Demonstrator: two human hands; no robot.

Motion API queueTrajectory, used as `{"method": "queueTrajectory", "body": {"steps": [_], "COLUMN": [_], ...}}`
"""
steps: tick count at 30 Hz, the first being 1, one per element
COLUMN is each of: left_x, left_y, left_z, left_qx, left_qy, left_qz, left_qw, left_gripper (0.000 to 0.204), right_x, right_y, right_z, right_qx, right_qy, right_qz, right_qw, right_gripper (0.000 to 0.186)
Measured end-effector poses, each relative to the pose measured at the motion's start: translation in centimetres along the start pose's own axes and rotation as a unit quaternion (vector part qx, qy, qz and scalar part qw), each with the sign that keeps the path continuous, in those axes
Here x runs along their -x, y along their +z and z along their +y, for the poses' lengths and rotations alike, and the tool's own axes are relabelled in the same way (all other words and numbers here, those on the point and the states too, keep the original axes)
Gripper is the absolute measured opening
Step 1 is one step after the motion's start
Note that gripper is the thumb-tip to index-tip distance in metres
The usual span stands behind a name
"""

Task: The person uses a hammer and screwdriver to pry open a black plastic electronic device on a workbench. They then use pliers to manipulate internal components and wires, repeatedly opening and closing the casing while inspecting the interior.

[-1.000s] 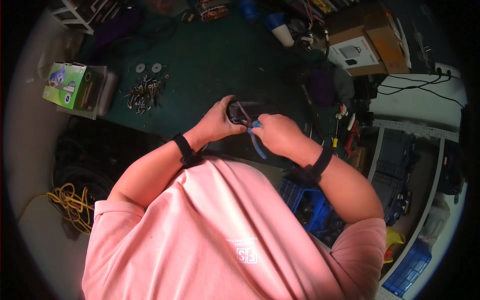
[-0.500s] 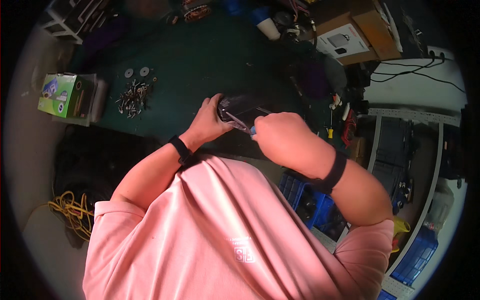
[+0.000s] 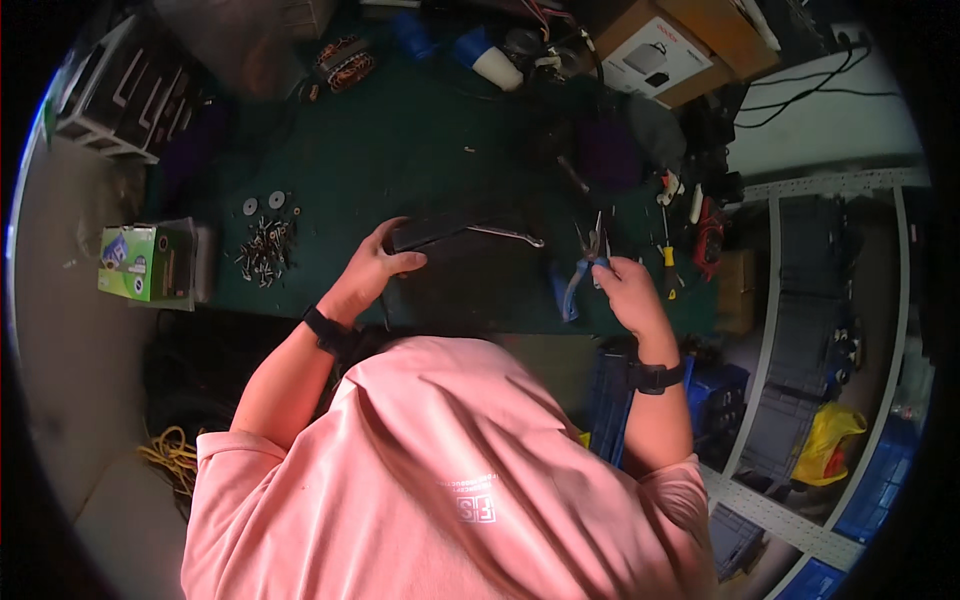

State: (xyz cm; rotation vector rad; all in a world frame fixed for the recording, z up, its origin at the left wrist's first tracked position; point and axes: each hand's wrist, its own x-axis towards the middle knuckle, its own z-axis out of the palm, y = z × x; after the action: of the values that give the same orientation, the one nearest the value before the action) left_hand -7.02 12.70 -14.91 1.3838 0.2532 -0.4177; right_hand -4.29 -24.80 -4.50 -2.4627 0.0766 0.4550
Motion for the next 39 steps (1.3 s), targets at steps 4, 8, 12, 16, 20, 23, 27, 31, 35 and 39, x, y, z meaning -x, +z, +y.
{"method": "queueTrajectory", "body": {"steps": [4,8,12,16,20,23,27,31,35,39], "left_x": [1.0,1.6,1.5,1.6,1.2,1.1,1.1,0.7,1.8,0.8], "left_y": [-1.0,-1.8,-1.7,-1.6,-1.3,-0.8,1.1,0.7,2.2,0.0], "left_z": [1.3,0.7,0.9,1.3,1.0,0.5,1.3,0.6,3.6,1.8], "left_qx": [0.099,0.127,0.145,0.157,0.176,0.177,0.206,0.237,0.242,0.074], "left_qy": [-0.021,-0.035,-0.043,-0.042,-0.048,-0.063,-0.083,-0.095,-0.058,0.003], "left_qz": [-0.035,-0.056,-0.113,-0.125,-0.142,-0.163,-0.222,-0.265,-0.19,-0.092], "left_qw": [0.994,0.99,0.982,0.979,0.973,0.969,0.95,0.93,0.95,0.993], "left_gripper": [0.076,0.073,0.07,0.074,0.079,0.087,0.091,0.092,0.079,0.075], "right_x": [-2.3,-4.7,-7.0,-5.2,-1.5,-0.4,-0.8,-1.3,-1.7,-1.7], "right_y": [0.0,-2.7,-0.9,0.4,0.4,3.4,8.3,10.2,9.4,8.6], "right_z": [5.0,5.7,8.7,6.3,-1.4,-4.3,-5.4,-5.8,-6.1,-6.4], "right_qx": [-0.041,0.065,0.115,0.237,0.022,-0.159,-0.381,-0.514,-0.42,-0.303], "right_qy": [-0.007,0.039,0.052,-0.002,-0.167,-0.081,-0.14,-0.185,-0.278,-0.315], "right_qz": [0.053,-0.06,-0.081,0.077,0.196,-0.147,-0.232,-0.139,-0.082,-0.047], "right_qw": [0.998,0.995,0.989,0.968,0.966,0.973,0.884,0.826,0.86,0.898], "right_gripper": [0.033,0.037,0.04,0.031,0.032,0.036,0.048,0.062,0.064,0.062]}}
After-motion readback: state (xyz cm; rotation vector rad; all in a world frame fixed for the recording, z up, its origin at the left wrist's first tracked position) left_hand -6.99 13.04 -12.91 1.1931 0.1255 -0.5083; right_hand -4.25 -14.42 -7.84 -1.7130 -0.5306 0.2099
